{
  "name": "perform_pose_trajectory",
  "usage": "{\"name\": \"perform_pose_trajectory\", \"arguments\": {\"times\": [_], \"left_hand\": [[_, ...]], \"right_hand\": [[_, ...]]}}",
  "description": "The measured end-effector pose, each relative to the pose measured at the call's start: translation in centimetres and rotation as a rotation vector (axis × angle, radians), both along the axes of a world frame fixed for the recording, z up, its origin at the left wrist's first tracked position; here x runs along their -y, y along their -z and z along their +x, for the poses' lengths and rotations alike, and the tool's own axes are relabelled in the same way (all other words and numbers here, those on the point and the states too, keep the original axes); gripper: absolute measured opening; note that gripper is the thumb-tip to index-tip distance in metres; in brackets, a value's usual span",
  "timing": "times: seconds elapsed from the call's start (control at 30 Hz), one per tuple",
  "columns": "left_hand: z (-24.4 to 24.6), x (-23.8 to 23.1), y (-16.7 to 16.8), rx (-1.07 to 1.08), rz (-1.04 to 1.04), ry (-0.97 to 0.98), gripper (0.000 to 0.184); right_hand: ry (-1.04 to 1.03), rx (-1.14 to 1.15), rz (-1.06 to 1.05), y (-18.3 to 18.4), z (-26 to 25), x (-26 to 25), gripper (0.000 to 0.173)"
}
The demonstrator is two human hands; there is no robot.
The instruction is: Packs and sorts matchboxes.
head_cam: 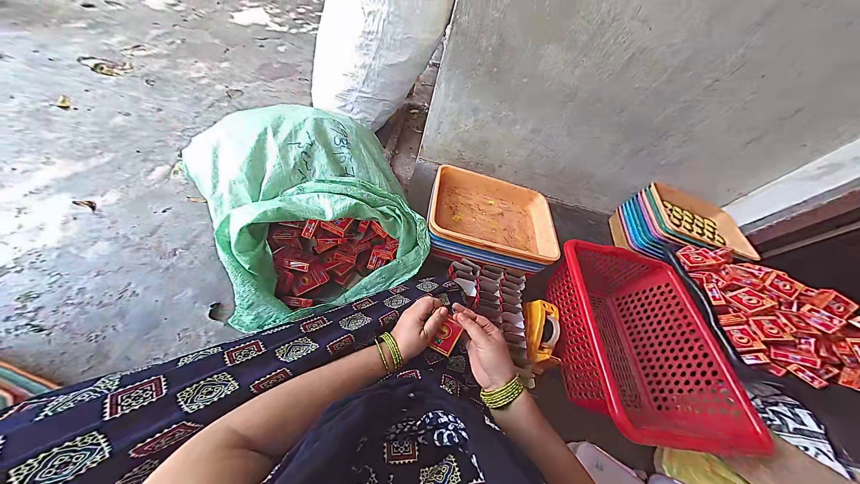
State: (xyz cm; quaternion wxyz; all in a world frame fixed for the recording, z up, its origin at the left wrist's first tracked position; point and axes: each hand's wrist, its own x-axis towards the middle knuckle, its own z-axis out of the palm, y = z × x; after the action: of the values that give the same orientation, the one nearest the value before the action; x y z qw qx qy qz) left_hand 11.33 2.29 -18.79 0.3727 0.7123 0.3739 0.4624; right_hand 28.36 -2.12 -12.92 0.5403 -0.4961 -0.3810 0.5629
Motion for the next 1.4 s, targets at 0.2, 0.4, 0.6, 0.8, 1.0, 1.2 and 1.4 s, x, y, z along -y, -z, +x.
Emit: {"name": "perform_pose_trajectory", "arguments": {"times": [0.2,0.4,0.6,0.8,1.0,1.2,1.4], "left_hand": [[-0.4,-0.2,0.2,0.044,-0.080,0.050,0.047],[-0.4,-0.1,0.1,0.015,0.049,0.101,0.041],[-0.6,0.5,0.0,0.017,0.158,0.164,0.043],[0.1,0.4,1.7,0.097,0.122,0.260,0.067],[0.4,0.4,1.7,0.091,-0.161,0.283,0.072],[0.8,0.0,1.8,0.060,-0.192,0.274,0.062],[1.0,0.0,1.7,-0.007,-0.191,0.237,0.054]], "right_hand": [[0.055,0.105,0.010,1.7,-0.6,-0.5,0.020],[0.121,0.142,0.008,2.1,-0.6,-0.9,0.010],[0.164,0.176,-0.119,2.1,0.4,-1.9,0.038],[-0.124,0.749,0.440,2.1,3.5,0.2,0.045],[0.738,1.626,0.215,-2.8,16.9,1.9,0.040],[0.554,1.714,-0.791,-1.9,26.5,3.9,0.040],[0.589,1.733,-0.374,1.0,25.4,5.5,0.034]]}}
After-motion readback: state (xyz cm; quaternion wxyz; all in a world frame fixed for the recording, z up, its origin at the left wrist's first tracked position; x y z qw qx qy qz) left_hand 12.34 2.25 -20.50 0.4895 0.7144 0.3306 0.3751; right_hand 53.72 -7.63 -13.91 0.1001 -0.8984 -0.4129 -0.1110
